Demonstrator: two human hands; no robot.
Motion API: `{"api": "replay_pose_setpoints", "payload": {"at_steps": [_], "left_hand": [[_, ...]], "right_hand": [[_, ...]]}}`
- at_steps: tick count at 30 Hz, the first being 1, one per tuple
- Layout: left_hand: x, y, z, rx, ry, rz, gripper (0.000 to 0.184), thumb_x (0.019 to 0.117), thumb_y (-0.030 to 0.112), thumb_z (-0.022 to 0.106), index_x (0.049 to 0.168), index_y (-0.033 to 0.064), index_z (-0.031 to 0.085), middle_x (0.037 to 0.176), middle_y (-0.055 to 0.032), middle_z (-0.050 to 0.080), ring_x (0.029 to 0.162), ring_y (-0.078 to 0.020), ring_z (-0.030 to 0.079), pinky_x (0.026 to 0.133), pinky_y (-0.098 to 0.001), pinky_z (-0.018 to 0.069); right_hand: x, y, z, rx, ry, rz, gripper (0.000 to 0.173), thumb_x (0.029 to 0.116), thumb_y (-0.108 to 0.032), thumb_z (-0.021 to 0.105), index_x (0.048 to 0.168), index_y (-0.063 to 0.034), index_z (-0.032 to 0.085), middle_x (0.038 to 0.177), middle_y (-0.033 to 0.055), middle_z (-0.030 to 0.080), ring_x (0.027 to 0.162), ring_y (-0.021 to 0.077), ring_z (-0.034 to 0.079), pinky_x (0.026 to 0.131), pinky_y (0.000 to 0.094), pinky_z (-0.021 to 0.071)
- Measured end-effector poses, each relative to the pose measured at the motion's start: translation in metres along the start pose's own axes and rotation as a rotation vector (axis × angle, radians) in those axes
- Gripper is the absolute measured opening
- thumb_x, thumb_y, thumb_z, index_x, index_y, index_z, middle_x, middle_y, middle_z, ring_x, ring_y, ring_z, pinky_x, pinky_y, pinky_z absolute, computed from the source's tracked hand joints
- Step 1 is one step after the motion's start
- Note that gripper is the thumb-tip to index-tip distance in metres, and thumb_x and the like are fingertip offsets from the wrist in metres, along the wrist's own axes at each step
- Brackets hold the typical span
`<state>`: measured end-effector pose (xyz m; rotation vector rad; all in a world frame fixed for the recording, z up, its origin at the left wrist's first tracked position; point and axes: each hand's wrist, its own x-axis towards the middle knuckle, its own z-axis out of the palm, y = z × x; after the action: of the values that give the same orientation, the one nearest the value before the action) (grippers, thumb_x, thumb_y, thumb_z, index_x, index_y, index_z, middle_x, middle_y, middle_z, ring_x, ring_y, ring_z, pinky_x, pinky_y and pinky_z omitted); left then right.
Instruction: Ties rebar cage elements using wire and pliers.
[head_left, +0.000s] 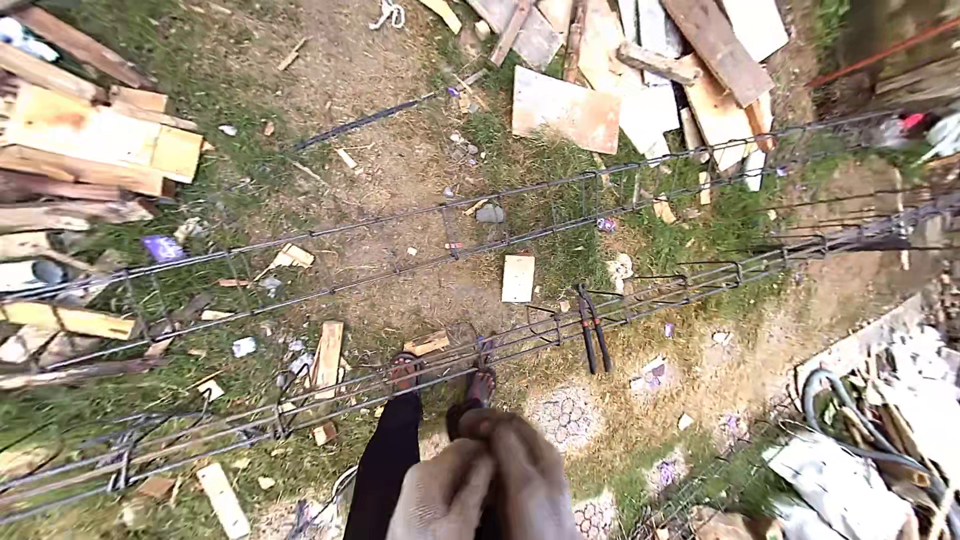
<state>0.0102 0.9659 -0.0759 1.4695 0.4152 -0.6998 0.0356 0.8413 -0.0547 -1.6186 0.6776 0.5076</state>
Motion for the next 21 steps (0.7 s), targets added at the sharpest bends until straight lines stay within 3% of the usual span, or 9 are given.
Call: {"api": "replay_pose_setpoints", "payload": {"at_steps": [2, 3, 5, 7, 11, 13, 15, 17, 21], "left_hand": [[0.007, -0.003, 0.005, 0.085, -0.048, 0.013, 0.027, 0.1043, 0.027, 0.057, 0.117, 0.0096, 0.073, 0.098, -0.0023, 0.075, 0.088, -0.0115, 0.072, 0.082, -0.0377, 0.0612], [0.015, -0.009, 0.006, 0.150, -0.050, 0.039, 0.030, 0.1052, 0.029, 0.055, 0.123, 0.0116, 0.071, 0.107, -0.0017, 0.075, 0.097, -0.0111, 0.071, 0.088, -0.0378, 0.0600], [0.040, -0.030, 0.004, 0.337, -0.010, 0.080, 0.034, 0.1061, 0.033, 0.050, 0.128, 0.0157, 0.069, 0.118, -0.0012, 0.073, 0.107, -0.0129, 0.070, 0.096, -0.0402, 0.0580], [0.077, -0.053, -0.002, 0.572, -0.006, 0.066, 0.036, 0.1061, 0.034, 0.047, 0.133, 0.0196, 0.067, 0.126, -0.0039, 0.070, 0.117, -0.0207, 0.066, 0.102, -0.0478, 0.0533], [0.170, -0.096, 0.002, 0.822, -0.086, 0.007, 0.040, 0.1051, 0.034, 0.052, 0.145, 0.0357, 0.057, 0.136, -0.0098, 0.064, 0.123, -0.0361, 0.061, 0.100, -0.0640, 0.0471], [0.210, -0.116, 0.008, 0.880, -0.208, -0.025, 0.046, 0.1043, 0.033, 0.053, 0.149, 0.0460, 0.050, 0.137, -0.0107, 0.063, 0.122, -0.0377, 0.062, 0.095, -0.0654, 0.0509], [0.237, -0.134, 0.013, 0.919, -0.316, -0.036, 0.047, 0.1021, 0.033, 0.058, 0.145, 0.0494, 0.053, 0.133, -0.0078, 0.066, 0.123, -0.0370, 0.059, 0.095, -0.0646, 0.0507], [0.250, -0.150, 0.014, 0.893, -0.354, -0.001, 0.044, 0.1015, 0.030, 0.059, 0.142, 0.0459, 0.058, 0.132, -0.0024, 0.067, 0.123, -0.0313, 0.061, 0.099, -0.0612, 0.0511], [0.245, -0.165, 0.015, 0.675, -0.258, 0.083, 0.032, 0.1019, 0.016, 0.060, 0.132, 0.0210, 0.069, 0.128, -0.0032, 0.070, 0.121, -0.0201, 0.066, 0.109, -0.0491, 0.0495]], "right_hand": [[0.020, -0.013, -0.030, 0.043, 0.068, -0.015, 0.037, 0.1093, -0.022, 0.036, 0.117, 0.0043, 0.061, 0.096, 0.0160, 0.075, 0.088, 0.0301, 0.075, 0.083, 0.0515, 0.0636], [0.035, -0.023, -0.057, -0.004, 0.090, -0.053, 0.039, 0.1104, -0.028, 0.035, 0.119, 0.0017, 0.058, 0.085, 0.0120, 0.072, 0.077, 0.0283, 0.074, 0.075, 0.0521, 0.0646], [0.066, -0.052, -0.116, -0.178, 0.144, -0.171, 0.034, 0.1096, -0.033, 0.037, 0.116, -0.0094, 0.059, 0.065, -0.0030, 0.058, 0.056, 0.0148, 0.062, 0.057, 0.0417, 0.0602], [0.089, -0.084, -0.167, -0.488, 0.228, -0.327, 0.030, 0.1085, -0.032, 0.040, 0.119, -0.0127, 0.062, 0.063, -0.0056, 0.049, 0.048, 0.0090, 0.048, 0.046, 0.0323, 0.0488], [0.139, -0.120, -0.207, -1.183, 0.080, -0.599, 0.040, 0.1061, -0.031, 0.044, 0.123, -0.0053, 0.070, 0.091, 0.0107, 0.070, 0.064, 0.0174, 0.060, 0.058, 0.0438, 0.0521], [0.167, -0.103, -0.205, -1.229, -0.117, -0.641, 0.038, 0.1043, -0.031, 0.046, 0.121, -0.0081, 0.071, 0.095, 0.0078, 0.072, 0.067, 0.0155, 0.064, 0.059, 0.0437, 0.0558], [0.186, -0.073, -0.204, -1.233, -0.268, -0.679, 0.036, 0.1043, -0.032, 0.049, 0.120, -0.0113, 0.074, 0.100, 0.0036, 0.075, 0.074, 0.0127, 0.069, 0.066, 0.0414, 0.0597], [0.200, -0.043, -0.206, -1.220, -0.376, -0.684, 0.034, 0.1045, -0.033, 0.050, 0.119, -0.0146, 0.075, 0.100, 0.0002, 0.075, 0.080, 0.0117, 0.071, 0.071, 0.0409, 0.0615], [0.224, 0.014, -0.197, -1.198, -0.495, -0.636, 0.032, 0.1055, -0.031, 0.051, 0.120, -0.0138, 0.075, 0.100, 0.0026, 0.076, 0.086, 0.0153, 0.074, 0.076, 0.0434, 0.0624]]}}
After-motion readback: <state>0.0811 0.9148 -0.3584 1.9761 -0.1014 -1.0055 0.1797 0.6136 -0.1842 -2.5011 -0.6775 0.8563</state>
